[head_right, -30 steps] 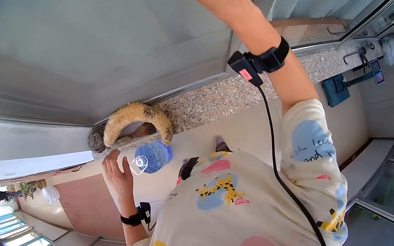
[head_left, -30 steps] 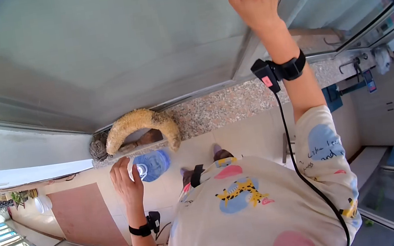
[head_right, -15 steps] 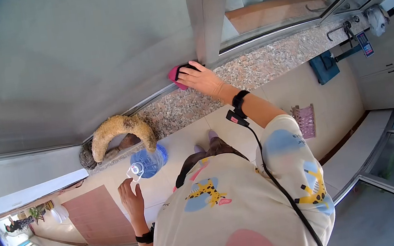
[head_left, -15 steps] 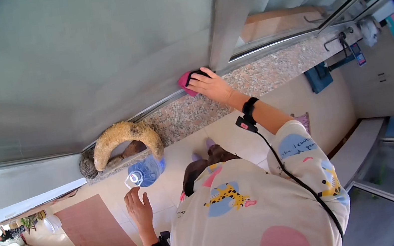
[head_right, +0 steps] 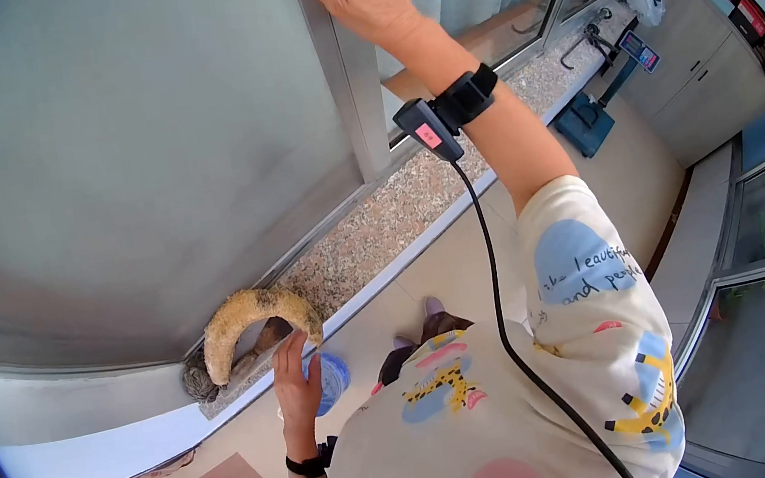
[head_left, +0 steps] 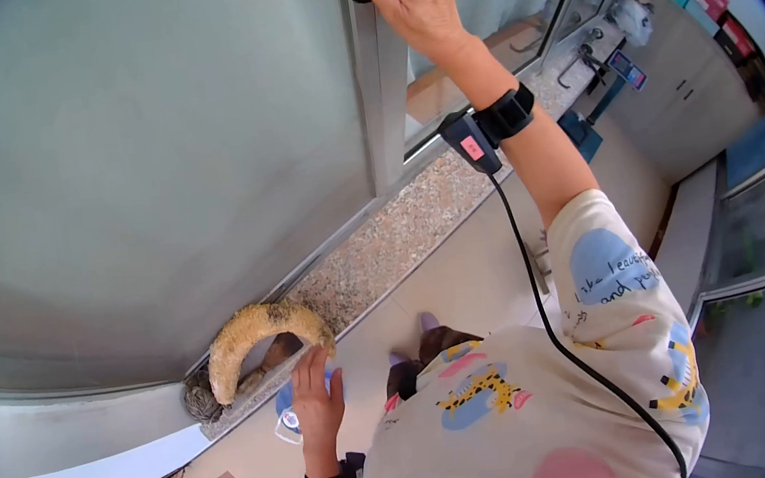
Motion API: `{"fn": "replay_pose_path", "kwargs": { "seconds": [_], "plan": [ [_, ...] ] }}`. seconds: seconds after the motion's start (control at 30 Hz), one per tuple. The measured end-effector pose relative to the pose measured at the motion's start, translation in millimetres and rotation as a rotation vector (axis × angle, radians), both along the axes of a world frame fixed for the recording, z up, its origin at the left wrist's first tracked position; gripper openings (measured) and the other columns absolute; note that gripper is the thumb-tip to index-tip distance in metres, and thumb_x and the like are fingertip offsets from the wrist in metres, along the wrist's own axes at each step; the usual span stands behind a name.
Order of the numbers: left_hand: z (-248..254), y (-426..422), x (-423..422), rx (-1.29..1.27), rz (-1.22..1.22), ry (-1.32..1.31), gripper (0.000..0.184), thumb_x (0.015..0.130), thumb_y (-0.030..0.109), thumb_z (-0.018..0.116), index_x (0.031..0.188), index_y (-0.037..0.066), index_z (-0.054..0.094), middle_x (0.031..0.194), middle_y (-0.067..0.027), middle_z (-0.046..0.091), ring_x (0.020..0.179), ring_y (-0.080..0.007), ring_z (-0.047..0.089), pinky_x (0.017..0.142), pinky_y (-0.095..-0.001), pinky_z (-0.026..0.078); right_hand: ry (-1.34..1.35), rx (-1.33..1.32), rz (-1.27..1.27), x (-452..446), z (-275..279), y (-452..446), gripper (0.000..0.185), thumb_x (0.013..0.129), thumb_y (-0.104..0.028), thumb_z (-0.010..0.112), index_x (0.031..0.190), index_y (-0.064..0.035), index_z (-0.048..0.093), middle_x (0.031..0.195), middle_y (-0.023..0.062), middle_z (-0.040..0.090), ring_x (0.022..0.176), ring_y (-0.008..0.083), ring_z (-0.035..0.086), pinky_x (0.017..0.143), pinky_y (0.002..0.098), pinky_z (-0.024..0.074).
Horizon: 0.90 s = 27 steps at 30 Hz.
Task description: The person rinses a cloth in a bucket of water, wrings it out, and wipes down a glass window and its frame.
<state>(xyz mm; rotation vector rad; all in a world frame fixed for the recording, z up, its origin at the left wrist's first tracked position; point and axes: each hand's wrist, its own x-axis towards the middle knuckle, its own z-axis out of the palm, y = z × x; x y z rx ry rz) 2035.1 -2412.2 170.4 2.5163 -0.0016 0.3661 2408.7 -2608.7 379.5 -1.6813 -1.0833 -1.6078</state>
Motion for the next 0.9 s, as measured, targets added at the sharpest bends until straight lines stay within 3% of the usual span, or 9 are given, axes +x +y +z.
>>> {"fn": "replay_pose_path", "kwargs": {
  "seconds": [0.07,0.13,0.3,0.4,0.5,0.63,0.7,0.83,0.9],
  "plan": [
    [0.1,-5.0,6.3,0.007,-0.036,-0.052,0.04,0.082,0.004,0.065,0.121,0.004,0.056,0.121,-0.015,0.057,0.11,-0.0353,0.054,0.093,-0.0427,0.046,0.04,-0.031,-0.055,-10.5,-73.6,5.4,0.066,0.062,-0.011,0.076,0.125,-0.0172,0.057,0.129,0.0133,0.047,0.123,0.0406,0.04,0.099,0.0535,0.0345],
    [-3.7,-4.8,4.1,0.027,-0.02,-0.012,0.04,0.082,0.004,0.065,0.121,0.005,0.056,0.122,-0.015,0.057,0.111,-0.0351,0.054,0.093,-0.0426,0.046,0.175,-0.199,-0.125,-20.5,-163.0,-0.1,0.07,0.061,-0.007,0.075,0.127,-0.0198,0.056,0.131,0.0146,0.043,0.124,0.0443,0.037,0.1,0.0583,0.0328],
    [-12.5,-8.9,-5.9,0.088,0.089,0.066,0.04,0.083,0.004,0.064,0.122,0.004,0.056,0.124,-0.015,0.057,0.113,-0.0353,0.054,0.094,-0.0425,0.045,0.628,-0.343,-0.112,-61.2,-335.1,-17.3,0.069,0.063,-0.003,0.071,0.129,-0.0196,0.055,0.133,0.0137,0.041,0.123,0.0445,0.038,0.104,0.0566,0.0342],
    [-17.6,-22.3,-4.5,0.115,0.157,0.092,0.041,0.084,0.004,0.063,0.124,0.003,0.055,0.124,-0.0153,0.058,0.114,-0.0352,0.054,0.094,-0.0418,0.045,0.792,-0.375,-0.077,-70.6,-356.9,-25.6,0.067,0.065,0.002,0.067,0.129,-0.017,0.056,0.137,0.0137,0.041,0.125,0.0417,0.04,0.103,0.0486,0.0399],
    [-17.9,-44.1,0.0,0.088,0.217,0.108,0.042,0.085,0.004,0.063,0.126,0.003,0.053,0.124,-0.0156,0.057,0.114,-0.0353,0.054,0.095,-0.0425,0.045,1.112,-0.442,0.117,-92.1,-357.1,-54.7,0.062,0.069,0.007,0.06,0.128,-0.0134,0.057,0.134,0.0168,0.051,0.12,0.0339,0.052,0.098,0.0384,0.0459],
    [-22.0,-69.0,1.1,0.042,0.275,0.134,0.04,0.085,0.004,0.062,0.124,0.003,0.054,0.125,-0.0152,0.057,0.115,-0.0341,0.054,0.095,-0.0421,0.045,1.155,-0.34,0.096,-81.9,-362.7,-88.9,0.057,0.077,0.003,0.059,0.132,-0.0115,0.052,0.131,0.0167,0.053,0.117,0.0366,0.054,0.097,0.0385,0.0462],
    [-27.4,-74.1,1.2,0.046,0.288,0.131,0.041,0.085,0.005,0.064,0.125,0.004,0.054,0.125,-0.0143,0.057,0.114,-0.0345,0.054,0.094,-0.0424,0.046,1.513,0.204,0.002,-64.5,-347.7,-80.2,0.06,0.084,-0.004,0.059,0.141,-0.0053,0.04,0.137,0.021,0.047,0.123,0.0388,0.049,0.101,0.0387,0.0419],
    [-23.8,-84.2,3.2,0.02,0.293,0.133,0.042,0.085,0.006,0.064,0.125,0.004,0.053,0.125,-0.0134,0.056,0.112,-0.0351,0.053,0.092,-0.0426,0.046,1.628,0.245,0.139,-65.6,-366.7,-2.8,0.068,0.089,-0.01,0.058,0.146,0.0042,0.023,0.144,0.0267,0.036,0.132,0.041,0.038,0.108,0.0377,0.0332],
    [-22.8,-85.2,0.3,0.023,0.296,0.143,0.042,0.085,0.006,0.064,0.126,0.004,0.053,0.125,-0.0136,0.056,0.112,-0.0353,0.053,0.093,-0.0427,0.046,1.561,0.382,-0.075,-83.3,-366.2,41.6,0.074,0.088,-0.009,0.058,0.145,0.0105,0.015,0.149,0.0302,0.024,0.139,0.041,0.026,0.112,0.0392,0.0246]
  ]
}}
